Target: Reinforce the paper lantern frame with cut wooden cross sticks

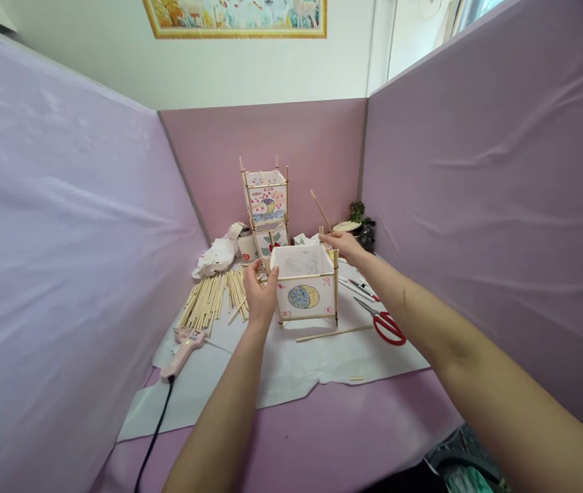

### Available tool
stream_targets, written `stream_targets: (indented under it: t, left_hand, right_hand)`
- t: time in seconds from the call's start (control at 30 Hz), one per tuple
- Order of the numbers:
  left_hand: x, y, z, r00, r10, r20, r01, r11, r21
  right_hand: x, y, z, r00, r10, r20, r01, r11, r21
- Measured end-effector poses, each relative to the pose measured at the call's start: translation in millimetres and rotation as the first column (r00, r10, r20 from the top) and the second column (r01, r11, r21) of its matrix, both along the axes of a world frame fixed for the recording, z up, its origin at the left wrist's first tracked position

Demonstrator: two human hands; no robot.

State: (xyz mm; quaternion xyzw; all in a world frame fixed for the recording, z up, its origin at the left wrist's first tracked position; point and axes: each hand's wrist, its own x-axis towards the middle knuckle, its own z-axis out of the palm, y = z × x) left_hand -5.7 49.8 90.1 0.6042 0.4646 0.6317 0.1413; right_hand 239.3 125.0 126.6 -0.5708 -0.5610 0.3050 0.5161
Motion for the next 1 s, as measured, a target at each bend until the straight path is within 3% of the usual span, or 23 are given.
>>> stream_targets:
  t: [0.13, 0.3, 0.57, 0.8, 0.9, 1.0]
  left_hand:
    - [-5, 14, 1.0, 0.983, -0.123, -0.134, 0.122, 0.992, -0.022]
    - [-5, 10, 3.4, 0.953, -0.030, -0.300, 0.045, 0.998, 0.045]
    - [-6, 5, 8.3, 0.918, 0.062, -0.393, -0.002, 0.988, 0.152]
    - [-11, 6, -0.8, 0.954, -0.185, -0.235, 0.188, 0.982, -0.009]
    - [-14, 0, -17.4, 0.958, -0.278, -0.065, 0.270, 0.956, -0.111]
    - [-17, -7, -44.0, 0.951, -0.307, 0.032, 0.306, 0.929, -0.210]
  right_hand:
    - [-7, 22, -5.9, 0.999, 0.003, 0.039, -0.004, 1.000, 0.013]
    - [1, 27, -7.6, 0.996, -0.017, 0.086, 0.012, 0.999, 0.051]
    - [8, 12, -3.2, 0.998, -0.015, 0.056, 0.012, 0.999, 0.047]
    - [7, 5, -11.0, 0.998, 0.030, -0.054, -0.030, 1.000, -0.002]
    - [13, 3, -19.8, 0.992, 0.026, -0.123, -0.030, 0.999, -0.034]
    - [20, 0, -35.3, 0.981, 0.011, -0.194, -0.024, 0.998, -0.062]
